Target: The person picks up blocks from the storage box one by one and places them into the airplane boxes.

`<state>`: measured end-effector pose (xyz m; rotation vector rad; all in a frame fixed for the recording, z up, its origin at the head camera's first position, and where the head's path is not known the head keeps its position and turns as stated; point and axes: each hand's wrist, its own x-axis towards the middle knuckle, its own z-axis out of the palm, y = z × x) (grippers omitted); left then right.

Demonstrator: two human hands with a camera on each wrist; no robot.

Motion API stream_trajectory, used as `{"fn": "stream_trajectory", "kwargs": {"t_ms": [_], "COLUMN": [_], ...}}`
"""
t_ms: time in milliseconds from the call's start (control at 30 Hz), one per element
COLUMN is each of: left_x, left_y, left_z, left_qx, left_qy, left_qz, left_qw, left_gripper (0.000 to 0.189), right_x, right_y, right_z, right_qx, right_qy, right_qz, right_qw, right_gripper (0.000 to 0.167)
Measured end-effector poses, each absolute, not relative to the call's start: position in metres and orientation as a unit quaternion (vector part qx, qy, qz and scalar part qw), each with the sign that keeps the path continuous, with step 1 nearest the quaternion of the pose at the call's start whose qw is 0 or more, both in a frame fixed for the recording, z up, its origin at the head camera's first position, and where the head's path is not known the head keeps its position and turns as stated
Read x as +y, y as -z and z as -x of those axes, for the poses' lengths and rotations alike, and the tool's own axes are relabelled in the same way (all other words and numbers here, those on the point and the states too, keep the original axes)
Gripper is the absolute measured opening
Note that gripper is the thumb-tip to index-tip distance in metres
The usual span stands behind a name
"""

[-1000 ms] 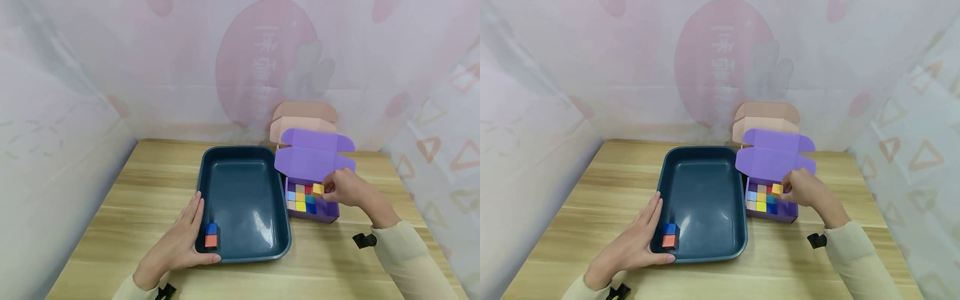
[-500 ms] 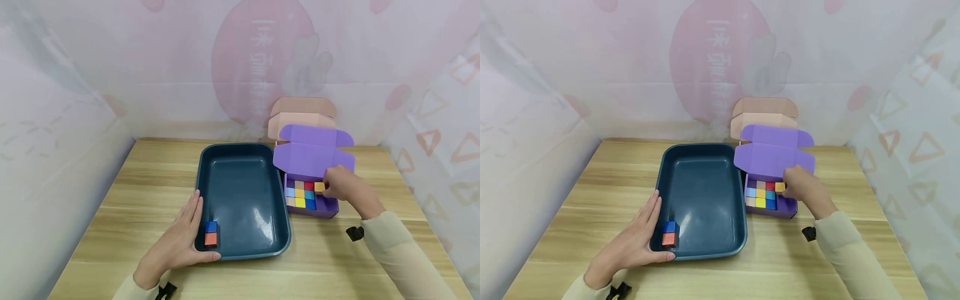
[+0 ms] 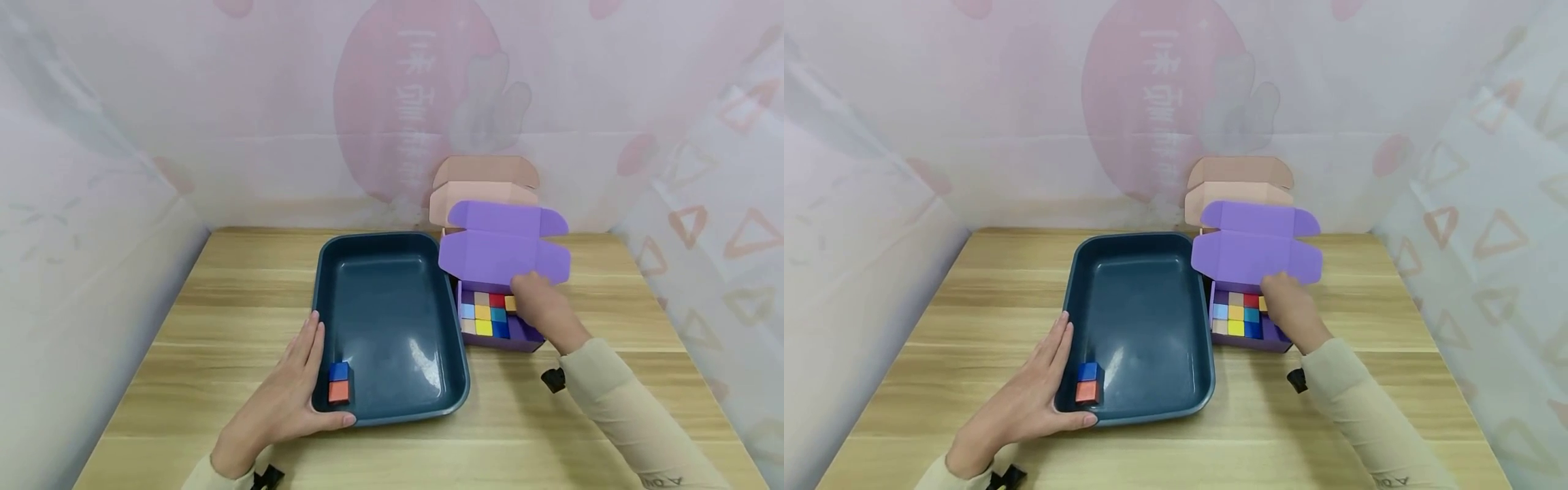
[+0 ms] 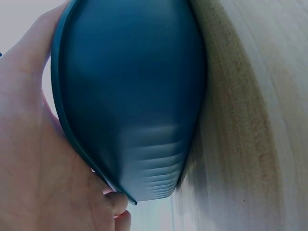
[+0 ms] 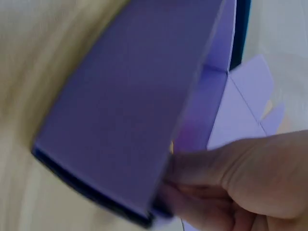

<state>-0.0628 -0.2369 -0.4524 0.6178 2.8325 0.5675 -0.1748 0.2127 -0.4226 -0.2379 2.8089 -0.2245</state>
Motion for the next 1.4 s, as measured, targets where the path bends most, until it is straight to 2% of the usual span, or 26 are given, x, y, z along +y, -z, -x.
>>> {"fn": "stream_trajectory", "kwargs": {"t_ms": [100,200,467,600,733,900,1000,1133,1267,1400], "left_x": [-0.235,-0.234,-0.238,-0.238,-0.237,-0.238,-0.239,-0.239,-0.238,-0.236], "left_y": [0.452,0.452,0.456,0.458,0.459,0.458,0.458,0.458,0.458,0.458], "left_z": [0.066,0.068,0.059,0.057,0.056,0.054,0.056,0.06,0.063,0.064], "left_qx": [0.955,0.954,0.955,0.954,0.955,0.954,0.955,0.956,0.956,0.955], "left_qy": [-0.191,-0.19,-0.186,-0.19,-0.192,-0.194,-0.194,-0.191,-0.189,-0.189], "left_qz": [-0.21,-0.213,-0.213,-0.211,-0.21,-0.214,-0.213,-0.207,-0.209,-0.212], "left_qw": [0.091,0.088,0.09,0.091,0.086,0.077,0.073,0.081,0.087,0.089], "left_gripper": [0.15,0.149,0.147,0.146,0.145,0.146,0.146,0.146,0.147,0.146], "right_x": [0.21,0.211,0.207,0.201,0.189,0.158,0.136,0.106,0.073,0.039], "right_y": [0.426,0.431,0.447,0.436,0.407,0.367,0.355,0.353,0.36,0.372], "right_z": [0.172,0.169,0.154,0.146,0.14,0.135,0.139,0.15,0.161,0.167], "right_qx": [0.981,0.981,0.986,0.989,0.991,0.983,0.969,0.936,0.899,0.872], "right_qy": [0.105,0.128,0.127,0.117,0.121,0.161,0.174,0.167,0.152,0.126], "right_qz": [0.042,0.008,-0.014,-0.024,-0.004,0.075,0.165,0.298,0.388,0.437], "right_qw": [0.155,0.145,0.103,0.091,0.056,0.05,0.052,0.082,0.135,0.178], "right_gripper": [0.017,0.014,0.013,0.021,0.02,0.021,0.016,0.011,0.022,0.033]}}
